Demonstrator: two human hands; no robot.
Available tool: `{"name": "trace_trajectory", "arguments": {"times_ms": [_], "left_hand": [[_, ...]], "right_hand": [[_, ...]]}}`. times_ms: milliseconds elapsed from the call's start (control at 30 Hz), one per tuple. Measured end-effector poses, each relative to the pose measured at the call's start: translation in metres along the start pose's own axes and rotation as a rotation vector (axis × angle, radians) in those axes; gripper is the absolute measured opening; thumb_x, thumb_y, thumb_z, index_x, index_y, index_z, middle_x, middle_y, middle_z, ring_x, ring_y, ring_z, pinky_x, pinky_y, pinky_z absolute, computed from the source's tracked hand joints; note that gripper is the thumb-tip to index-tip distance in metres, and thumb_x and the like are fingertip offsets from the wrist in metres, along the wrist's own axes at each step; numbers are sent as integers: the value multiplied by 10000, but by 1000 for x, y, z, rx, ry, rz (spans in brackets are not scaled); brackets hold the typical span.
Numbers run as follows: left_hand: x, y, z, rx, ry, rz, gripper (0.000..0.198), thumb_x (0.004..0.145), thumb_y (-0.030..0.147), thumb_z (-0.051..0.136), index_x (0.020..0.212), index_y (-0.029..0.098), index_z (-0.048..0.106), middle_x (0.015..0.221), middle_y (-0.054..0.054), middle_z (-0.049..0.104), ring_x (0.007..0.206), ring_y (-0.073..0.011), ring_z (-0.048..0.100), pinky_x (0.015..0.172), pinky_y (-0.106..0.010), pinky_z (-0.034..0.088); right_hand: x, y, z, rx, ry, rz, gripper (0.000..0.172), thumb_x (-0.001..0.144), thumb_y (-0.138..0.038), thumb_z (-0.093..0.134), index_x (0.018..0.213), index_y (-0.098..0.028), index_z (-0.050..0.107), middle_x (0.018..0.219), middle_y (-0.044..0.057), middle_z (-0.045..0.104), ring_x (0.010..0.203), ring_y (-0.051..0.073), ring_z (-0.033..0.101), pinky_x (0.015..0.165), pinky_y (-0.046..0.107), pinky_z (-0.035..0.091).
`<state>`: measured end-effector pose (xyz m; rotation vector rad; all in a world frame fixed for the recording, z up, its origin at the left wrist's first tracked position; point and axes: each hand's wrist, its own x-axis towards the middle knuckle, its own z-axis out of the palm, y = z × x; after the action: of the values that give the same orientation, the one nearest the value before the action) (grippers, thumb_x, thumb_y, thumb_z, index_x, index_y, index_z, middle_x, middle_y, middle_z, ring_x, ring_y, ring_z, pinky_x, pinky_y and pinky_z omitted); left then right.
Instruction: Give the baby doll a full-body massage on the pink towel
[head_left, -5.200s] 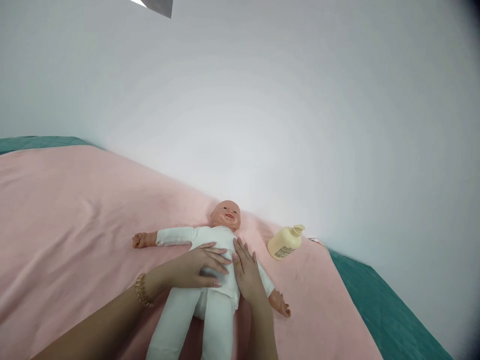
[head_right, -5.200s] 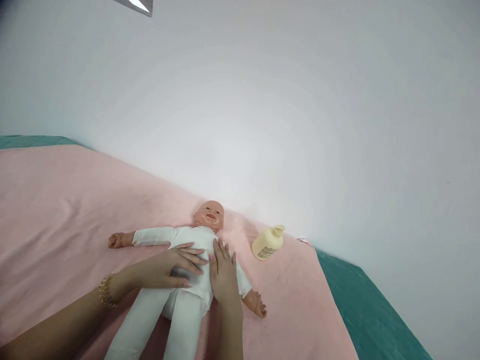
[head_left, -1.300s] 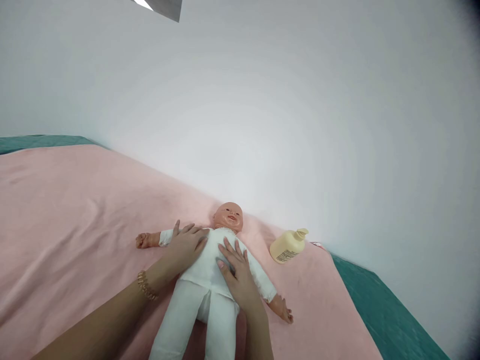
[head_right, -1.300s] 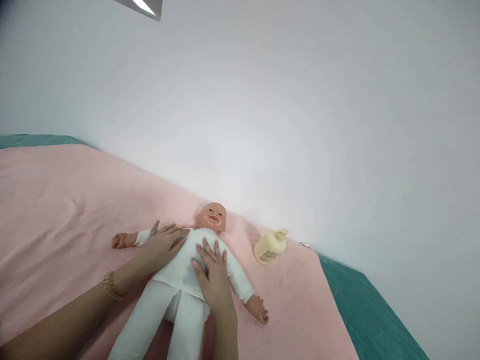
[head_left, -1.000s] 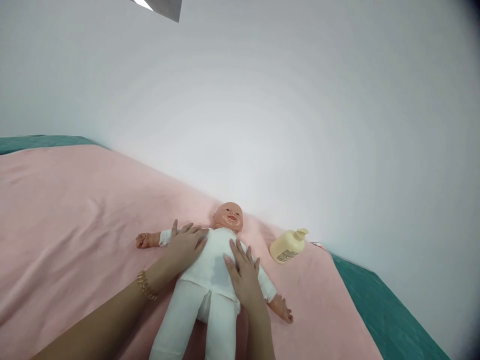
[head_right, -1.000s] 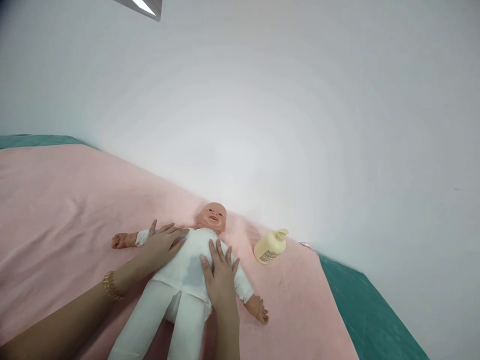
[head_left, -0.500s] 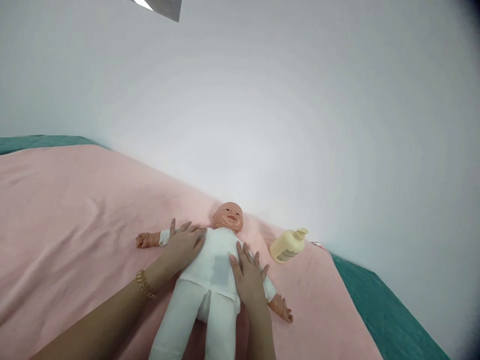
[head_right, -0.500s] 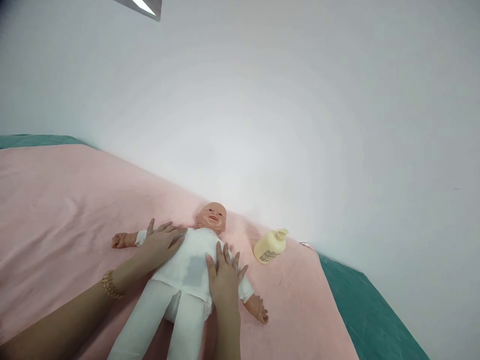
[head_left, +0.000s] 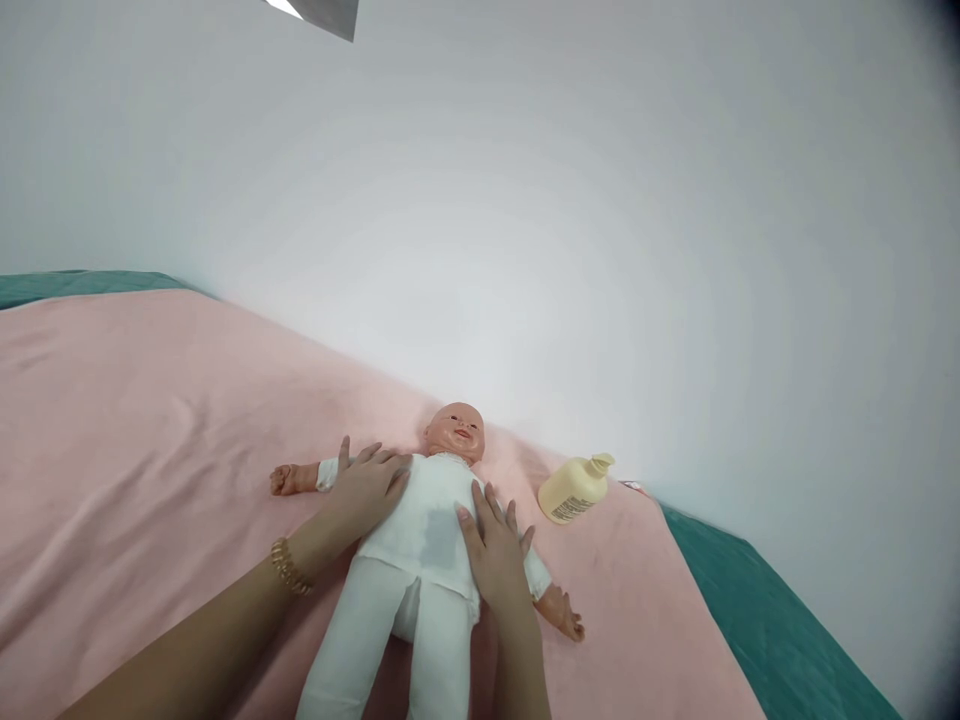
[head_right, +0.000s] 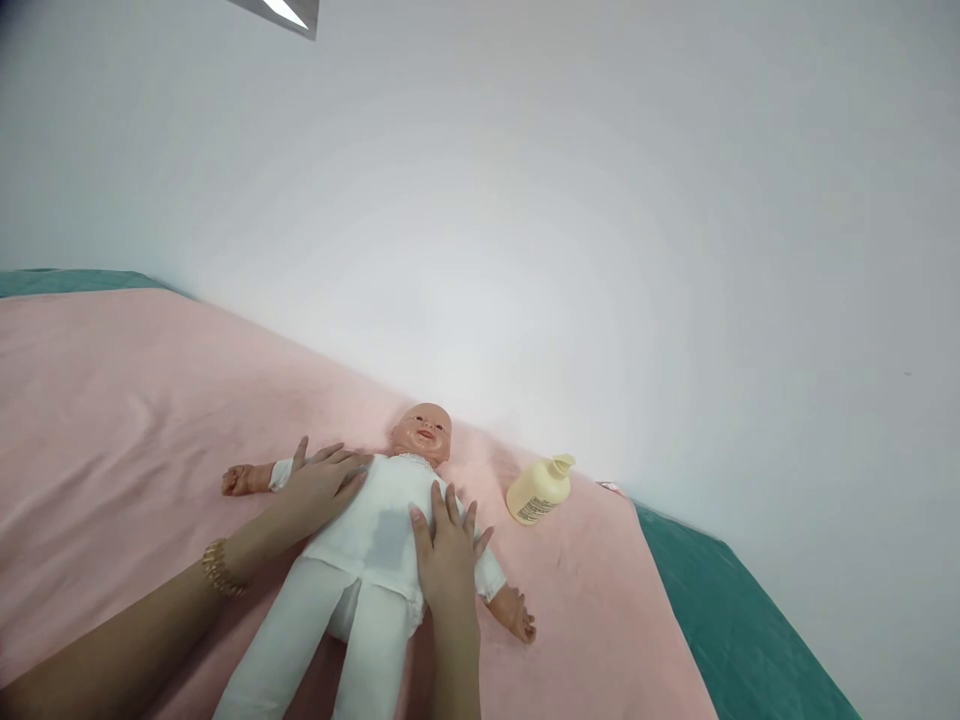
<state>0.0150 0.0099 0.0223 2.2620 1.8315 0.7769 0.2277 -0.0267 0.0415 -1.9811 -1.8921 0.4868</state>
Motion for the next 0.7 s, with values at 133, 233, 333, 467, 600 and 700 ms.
{"name": "trace_trajectory", "arguments": {"times_ms": [133,233,333,467,600,700], "left_hand": [[0,-1,2,6,-8,-4,375,964,285,384,1241,259,635,1274,-64,651,1299,-340,473,1107,-703,52],[0,-2,3,11,-10,-7,372,971,288,384,1247,248,630,1286,-60,644,1302,-338,467,1108,-701,45],[1,-1,2,13,-21,-14,362,972,277,388,1240,250,630,1295,-51,638,1304,-330,465,1109,-702,43],[3,-1,-11,39,-67,-37,402,947,257,431,1325,265,569,1364,-60,584,1344,-329,418,1116,-691,86],[5,-12,-38,100,-108,-68,555,900,249,487,1450,198,435,1451,-104,493,1325,-318,433,1112,-549,271],[3,-29,-64,120,-191,-123,603,887,292,472,1473,166,401,1455,-132,477,1226,-339,513,989,-463,413]], "right_hand": [[1,-1,0,8,-1,-3,683,921,-657,313,1483,-275,380,1578,21,273,1469,429,67,1106,714,-66],[2,0,-1,25,-16,4,663,929,-636,321,1482,-276,382,1582,22,263,1475,411,53,1108,707,-73],[2,6,-9,79,-36,23,616,941,-590,320,1474,-291,395,1588,13,255,1486,366,49,1126,688,-55],[-4,26,-33,238,18,39,637,906,-578,394,1438,-234,456,1536,62,380,1461,305,241,1183,562,172],[-17,57,-66,331,49,148,617,843,-576,507,1339,-213,559,1407,103,545,1336,305,468,1040,447,445],[-27,82,-84,306,29,197,565,768,-554,602,1216,-212,644,1338,114,603,1249,332,550,944,430,505]]}}
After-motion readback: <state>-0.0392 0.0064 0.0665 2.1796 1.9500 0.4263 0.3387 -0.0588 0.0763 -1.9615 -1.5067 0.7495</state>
